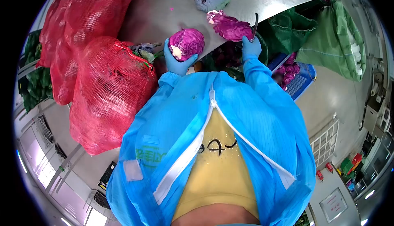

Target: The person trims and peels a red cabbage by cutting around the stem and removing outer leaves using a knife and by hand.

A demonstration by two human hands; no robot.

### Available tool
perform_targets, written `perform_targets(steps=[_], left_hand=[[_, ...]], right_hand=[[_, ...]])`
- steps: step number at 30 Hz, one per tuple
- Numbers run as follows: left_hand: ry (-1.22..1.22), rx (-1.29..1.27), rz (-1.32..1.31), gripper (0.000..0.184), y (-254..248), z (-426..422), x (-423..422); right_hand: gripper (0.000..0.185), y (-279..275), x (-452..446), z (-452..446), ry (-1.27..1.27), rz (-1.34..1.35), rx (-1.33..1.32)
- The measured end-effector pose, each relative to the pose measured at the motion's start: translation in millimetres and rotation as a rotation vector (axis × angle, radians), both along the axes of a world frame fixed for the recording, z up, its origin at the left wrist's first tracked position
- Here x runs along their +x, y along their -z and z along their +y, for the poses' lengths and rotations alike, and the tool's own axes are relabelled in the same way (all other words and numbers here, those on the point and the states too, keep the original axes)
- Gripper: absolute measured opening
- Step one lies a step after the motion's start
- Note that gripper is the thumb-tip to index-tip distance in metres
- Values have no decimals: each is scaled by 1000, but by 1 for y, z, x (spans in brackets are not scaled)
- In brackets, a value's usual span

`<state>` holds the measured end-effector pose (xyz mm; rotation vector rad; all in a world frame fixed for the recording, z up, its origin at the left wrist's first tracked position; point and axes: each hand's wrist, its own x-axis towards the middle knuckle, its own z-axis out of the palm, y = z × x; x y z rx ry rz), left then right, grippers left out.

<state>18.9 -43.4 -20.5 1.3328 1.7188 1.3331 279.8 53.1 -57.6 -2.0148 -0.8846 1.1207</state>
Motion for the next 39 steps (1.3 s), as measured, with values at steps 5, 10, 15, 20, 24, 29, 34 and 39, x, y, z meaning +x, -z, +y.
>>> perform_targets(steps=[5, 10, 15, 20, 24, 29, 34, 39], left_hand=[[-44, -125, 118, 112, -28, 21, 23], [21, -188, 352, 116, -32, 28, 31], [131, -232, 436, 133, -54, 33, 28], [267, -459, 579, 123, -68, 47, 26], [281, -551, 667, 116, -78, 53, 30], [291, -167, 534, 112, -32, 57, 21], [353, -152, 384, 108, -40, 53, 21], [211, -197, 178, 109, -30, 48, 18]], right_hand=[[81, -53, -34, -10, -172, -65, 352], [77, -93, -74, -4, -827, -276, 286], [70, -86, -59, 12, -1019, -311, 278], [69, -86, -54, 16, -1129, -361, 316], [62, -108, -60, 18, -1214, -529, 316], [45, -104, -60, 13, -1182, -594, 390], [26, -68, -46, 26, -980, -598, 456], [28, -64, -40, 15, -561, -203, 347]])
